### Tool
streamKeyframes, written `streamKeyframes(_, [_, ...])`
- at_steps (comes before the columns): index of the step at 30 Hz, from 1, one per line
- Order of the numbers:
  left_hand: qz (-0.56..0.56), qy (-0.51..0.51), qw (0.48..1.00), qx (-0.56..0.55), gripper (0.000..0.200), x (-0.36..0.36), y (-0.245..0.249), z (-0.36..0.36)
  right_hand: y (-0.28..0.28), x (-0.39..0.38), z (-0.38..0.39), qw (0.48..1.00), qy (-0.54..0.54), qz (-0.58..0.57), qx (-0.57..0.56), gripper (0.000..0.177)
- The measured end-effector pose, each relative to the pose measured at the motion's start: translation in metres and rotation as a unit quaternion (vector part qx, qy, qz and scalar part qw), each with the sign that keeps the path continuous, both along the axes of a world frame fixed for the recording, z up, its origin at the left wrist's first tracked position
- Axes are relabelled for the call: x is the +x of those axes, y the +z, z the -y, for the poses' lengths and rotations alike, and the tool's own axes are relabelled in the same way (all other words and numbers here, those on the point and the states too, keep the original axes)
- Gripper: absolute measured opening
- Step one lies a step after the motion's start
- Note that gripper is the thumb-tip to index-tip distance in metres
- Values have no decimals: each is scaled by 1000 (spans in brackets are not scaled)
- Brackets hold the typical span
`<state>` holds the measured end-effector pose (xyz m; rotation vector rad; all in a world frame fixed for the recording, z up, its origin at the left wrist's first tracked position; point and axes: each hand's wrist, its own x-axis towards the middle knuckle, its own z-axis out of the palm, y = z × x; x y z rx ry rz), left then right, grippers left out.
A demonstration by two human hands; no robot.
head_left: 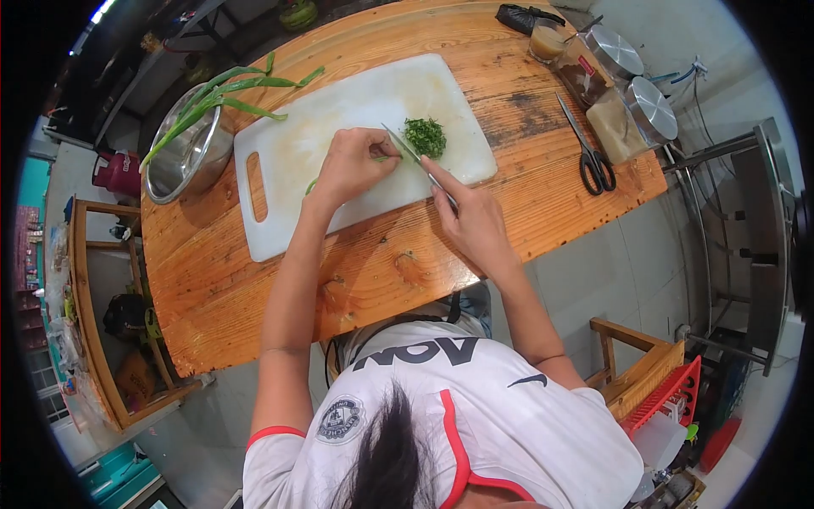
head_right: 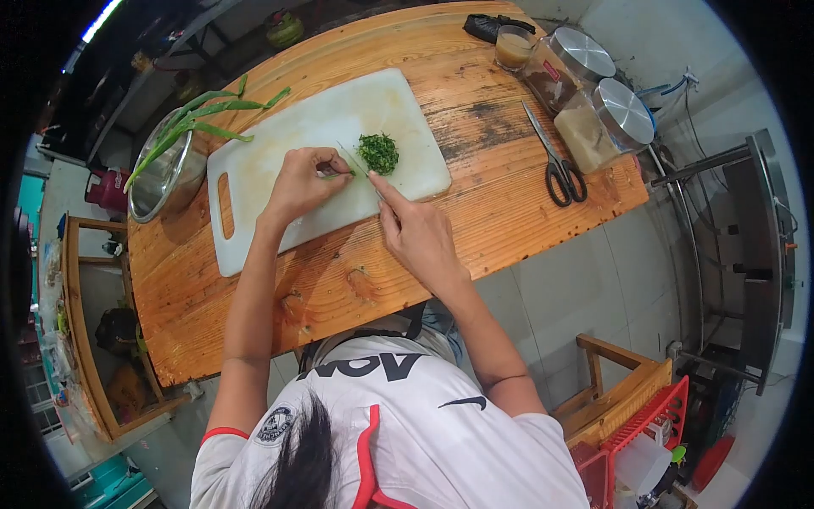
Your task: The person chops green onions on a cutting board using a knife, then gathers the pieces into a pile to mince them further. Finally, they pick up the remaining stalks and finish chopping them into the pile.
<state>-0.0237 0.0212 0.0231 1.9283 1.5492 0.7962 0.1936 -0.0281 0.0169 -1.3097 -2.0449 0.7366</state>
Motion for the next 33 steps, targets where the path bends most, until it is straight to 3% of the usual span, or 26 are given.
streamKeyframes(3, [19, -8, 1000, 0, 12, 4, -5, -3, -4, -1, 1, 1000, -1, -19, 3, 41])
streamKeyframes(7, [-65, 6, 996, 54, 11, 6, -7, 1, -18, -7, 2, 994, 5, -79, 74, 39])
streamKeyframes(10, [-124, 29, 987, 96, 10, 15, -4, 8, -8, -8, 3, 1000, -5, -18, 25, 38])
streamKeyframes(15, [-200, 92, 969, 116, 9, 35, -6, 19, -9, -8, 3, 999, -2, -2, 47, 38])
streamKeyframes(24, [-99, 150, 976, 120, 4, 39, -16, 22, -2, -2, 9, 999, -21, 5, 32, 43])
streamKeyframes(33, [-59, 143, 980, 127, 5, 39, -17, 22, -1, -2, 13, 999, -16, 16, 43, 43])
